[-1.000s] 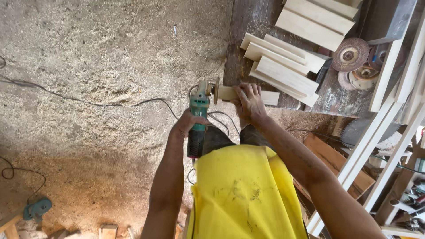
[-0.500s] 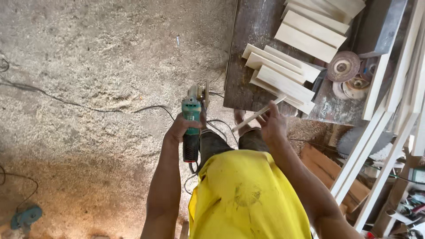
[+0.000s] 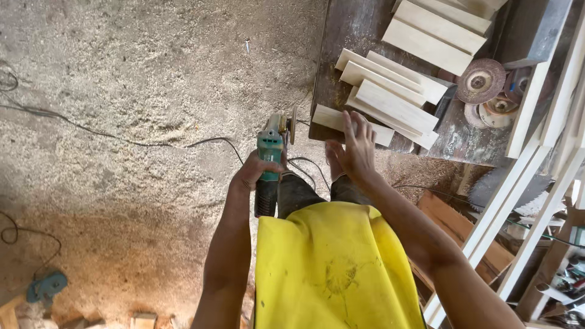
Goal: The person uses a handheld angle grinder with a sanding disc to smooth the edges of small rectangular wooden pieces. They pick up each piece, sand it against the spinning disc, and place it back on the workbench. The person repeats this process for multiple pieces.
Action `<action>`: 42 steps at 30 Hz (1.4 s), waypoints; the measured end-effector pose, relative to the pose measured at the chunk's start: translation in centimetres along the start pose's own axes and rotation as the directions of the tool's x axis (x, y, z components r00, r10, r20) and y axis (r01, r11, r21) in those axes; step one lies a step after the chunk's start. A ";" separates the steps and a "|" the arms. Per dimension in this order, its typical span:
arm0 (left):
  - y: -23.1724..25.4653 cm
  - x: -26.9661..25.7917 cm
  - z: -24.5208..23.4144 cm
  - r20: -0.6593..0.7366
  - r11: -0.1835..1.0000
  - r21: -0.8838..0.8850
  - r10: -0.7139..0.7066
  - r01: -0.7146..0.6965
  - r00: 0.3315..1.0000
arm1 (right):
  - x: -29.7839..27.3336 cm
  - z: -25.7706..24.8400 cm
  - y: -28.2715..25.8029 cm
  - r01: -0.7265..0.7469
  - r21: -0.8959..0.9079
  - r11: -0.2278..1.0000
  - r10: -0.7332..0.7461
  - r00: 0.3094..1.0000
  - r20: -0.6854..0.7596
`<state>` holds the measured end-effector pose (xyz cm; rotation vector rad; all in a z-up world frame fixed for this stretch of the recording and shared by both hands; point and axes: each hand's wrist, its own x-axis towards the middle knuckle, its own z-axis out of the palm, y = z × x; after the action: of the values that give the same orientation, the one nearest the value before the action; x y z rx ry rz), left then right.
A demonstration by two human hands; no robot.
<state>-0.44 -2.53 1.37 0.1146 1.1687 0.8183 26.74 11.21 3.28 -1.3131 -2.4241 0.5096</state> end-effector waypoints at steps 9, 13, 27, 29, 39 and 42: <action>0.7 1.8 -0.2 0.048 1.000 -0.001 0.001 -0.001 0.999 | 2.5 2.4 2.3 0.179 0.101 0.979 -0.185 0.982 0.049; 1.1 1.9 0.7 0.013 1.000 0.003 -0.027 0.026 1.000 | 2.4 1.8 1.3 0.165 0.162 0.973 -0.169 0.985 0.015; 2.7 2.3 1.7 -0.053 0.995 0.080 -0.053 0.057 0.997 | 2.9 2.7 1.9 0.151 0.139 0.979 -0.158 0.986 0.043; 2.6 2.6 1.6 -0.054 0.996 0.058 -0.057 0.060 0.997 | 3.1 2.8 2.4 0.157 0.138 0.978 -0.163 0.986 0.035; 1.1 4.6 -0.6 -0.065 0.998 -0.003 -0.057 0.056 0.996 | 5.6 -0.9 1.5 0.195 -0.030 0.980 -0.197 0.973 -0.124; -0.5 1.9 -1.1 -0.052 1.000 0.003 -0.025 0.025 0.998 | 10.1 -5.5 5.5 -0.295 -0.190 0.936 0.334 0.914 0.231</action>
<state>-0.83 -2.04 -0.80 0.0818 1.2184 0.8014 28.04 23.38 6.81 -1.8261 -2.5079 0.6250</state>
